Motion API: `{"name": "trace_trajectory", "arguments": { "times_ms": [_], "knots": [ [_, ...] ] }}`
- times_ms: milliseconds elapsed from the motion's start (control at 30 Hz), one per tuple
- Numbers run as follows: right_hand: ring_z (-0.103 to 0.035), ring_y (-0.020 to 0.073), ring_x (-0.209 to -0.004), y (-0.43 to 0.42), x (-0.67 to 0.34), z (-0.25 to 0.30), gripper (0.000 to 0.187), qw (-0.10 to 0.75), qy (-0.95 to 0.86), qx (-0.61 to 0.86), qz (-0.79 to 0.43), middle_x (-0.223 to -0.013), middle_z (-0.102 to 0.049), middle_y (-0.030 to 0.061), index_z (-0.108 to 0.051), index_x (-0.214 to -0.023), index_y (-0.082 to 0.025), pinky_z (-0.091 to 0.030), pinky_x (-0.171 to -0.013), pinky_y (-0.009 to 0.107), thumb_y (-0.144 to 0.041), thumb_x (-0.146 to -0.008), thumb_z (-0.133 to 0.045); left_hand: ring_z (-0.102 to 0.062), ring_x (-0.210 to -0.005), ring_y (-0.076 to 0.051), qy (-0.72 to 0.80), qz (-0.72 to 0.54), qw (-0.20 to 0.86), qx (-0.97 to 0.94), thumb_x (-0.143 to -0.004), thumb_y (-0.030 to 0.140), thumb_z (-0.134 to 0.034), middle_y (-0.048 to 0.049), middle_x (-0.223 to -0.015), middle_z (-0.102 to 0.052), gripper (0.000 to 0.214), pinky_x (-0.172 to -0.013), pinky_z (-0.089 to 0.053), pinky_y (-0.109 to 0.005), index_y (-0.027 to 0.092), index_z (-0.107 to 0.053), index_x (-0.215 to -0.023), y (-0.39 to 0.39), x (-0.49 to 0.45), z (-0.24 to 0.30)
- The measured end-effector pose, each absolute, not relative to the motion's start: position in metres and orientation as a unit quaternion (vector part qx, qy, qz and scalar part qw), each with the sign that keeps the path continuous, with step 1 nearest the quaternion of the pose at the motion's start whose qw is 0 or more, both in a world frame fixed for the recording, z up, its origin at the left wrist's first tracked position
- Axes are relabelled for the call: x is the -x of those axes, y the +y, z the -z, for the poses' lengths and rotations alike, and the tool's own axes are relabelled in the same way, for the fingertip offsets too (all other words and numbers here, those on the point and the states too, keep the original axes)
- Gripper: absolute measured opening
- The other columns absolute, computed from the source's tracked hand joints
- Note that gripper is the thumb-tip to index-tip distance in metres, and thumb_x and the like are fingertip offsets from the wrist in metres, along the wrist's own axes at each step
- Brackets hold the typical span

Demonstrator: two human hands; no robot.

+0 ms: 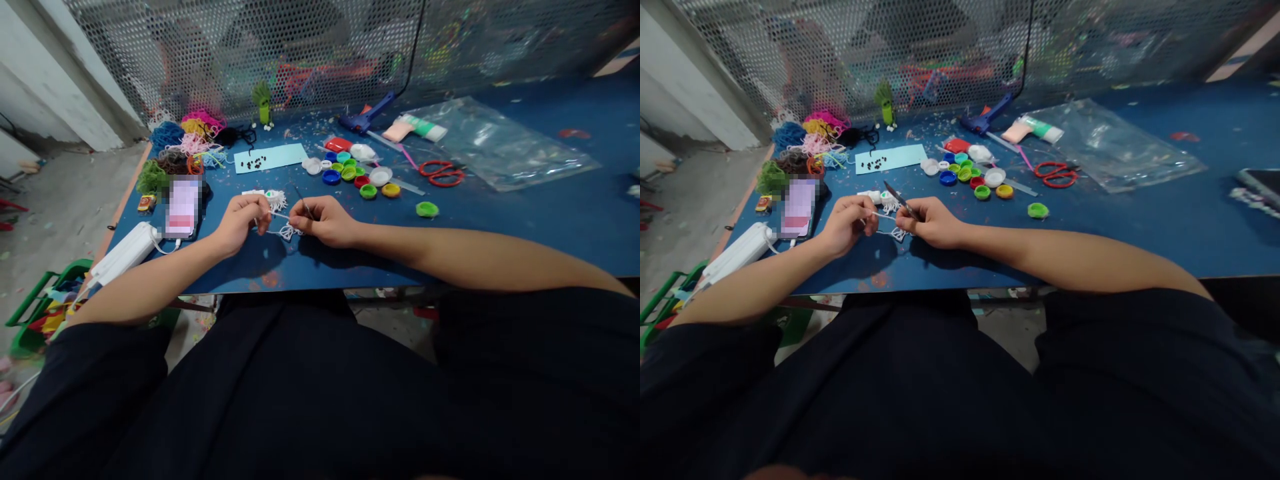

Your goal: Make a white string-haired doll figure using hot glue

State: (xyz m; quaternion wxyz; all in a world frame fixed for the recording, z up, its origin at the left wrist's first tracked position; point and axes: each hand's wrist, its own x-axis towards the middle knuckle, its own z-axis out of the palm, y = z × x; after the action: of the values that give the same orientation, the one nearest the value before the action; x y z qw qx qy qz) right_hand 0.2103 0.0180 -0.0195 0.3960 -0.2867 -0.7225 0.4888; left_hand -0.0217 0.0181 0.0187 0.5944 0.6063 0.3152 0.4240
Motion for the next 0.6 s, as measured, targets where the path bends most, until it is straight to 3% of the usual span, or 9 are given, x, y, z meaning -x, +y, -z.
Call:
{"name": "trace_trajectory", "arguments": {
  "times_ms": [100,200,267,433,600],
  "knots": [
    [-0.038,0.0058,-0.054,0.018,-0.209,0.02,0.052,0.426,-0.675,0.285,-0.53,-0.062,-0.049,-0.0051,-0.065,-0.087,-0.014,-0.029,-0.052,0.023,-0.063,-0.09,-0.083,-0.066,-0.052,-0.011,0.324,-0.355,0.586,-0.653,-0.078,0.03,-0.07,-0.0044,-0.06,-0.071,0.019,-0.055,-0.049,-0.022,0.012,-0.073,-0.072,0.016,0.023,-0.017],
    [-0.037,0.0054,-0.051,0.015,-0.206,0.017,0.052,0.457,-0.636,0.278,-0.555,-0.058,-0.048,-0.0063,-0.066,-0.088,-0.015,-0.029,-0.05,0.022,-0.063,-0.086,-0.087,-0.074,-0.06,-0.015,0.33,-0.351,0.592,-0.646,-0.09,0.057,-0.075,-0.0078,-0.073,-0.079,0.045,-0.06,-0.057,-0.024,0.012,-0.076,-0.093,0.012,0.021,-0.015],
    [-0.036,0.0054,-0.049,0.012,-0.203,0.014,0.052,0.469,-0.612,0.279,-0.572,-0.056,-0.047,-0.007,-0.066,-0.088,-0.016,-0.028,-0.049,0.022,-0.063,-0.084,-0.089,-0.075,-0.061,-0.014,0.328,-0.359,0.583,-0.651,-0.089,0.067,-0.077,-0.0071,-0.075,-0.08,0.057,-0.06,-0.057,-0.023,0.012,-0.075,-0.1,0.01,0.017,-0.014],
    [-0.036,0.0055,-0.047,0.011,-0.199,0.015,0.051,0.477,-0.581,0.285,-0.595,-0.054,-0.049,-0.0073,-0.069,-0.09,-0.016,-0.029,-0.047,0.022,-0.061,-0.08,-0.092,-0.072,-0.059,-0.01,0.317,-0.345,0.586,-0.661,-0.087,0.068,-0.084,-0.0054,-0.071,-0.078,0.059,-0.06,-0.056,-0.019,0.011,-0.073,-0.095,0.007,0.011,-0.013],
    [-0.043,0.0056,-0.052,0.008,-0.197,0.011,0.054,0.49,-0.611,0.307,-0.541,-0.06,-0.058,-0.0033,-0.073,-0.088,-0.014,-0.032,-0.049,0.021,-0.064,-0.08,-0.091,-0.071,-0.055,-0.011,0.309,-0.295,0.64,-0.639,-0.092,0.059,-0.083,-0.0054,-0.068,-0.076,0.049,-0.056,-0.054,-0.02,0.012,-0.067,-0.093,0.007,0.01,-0.012]
  ]
}}
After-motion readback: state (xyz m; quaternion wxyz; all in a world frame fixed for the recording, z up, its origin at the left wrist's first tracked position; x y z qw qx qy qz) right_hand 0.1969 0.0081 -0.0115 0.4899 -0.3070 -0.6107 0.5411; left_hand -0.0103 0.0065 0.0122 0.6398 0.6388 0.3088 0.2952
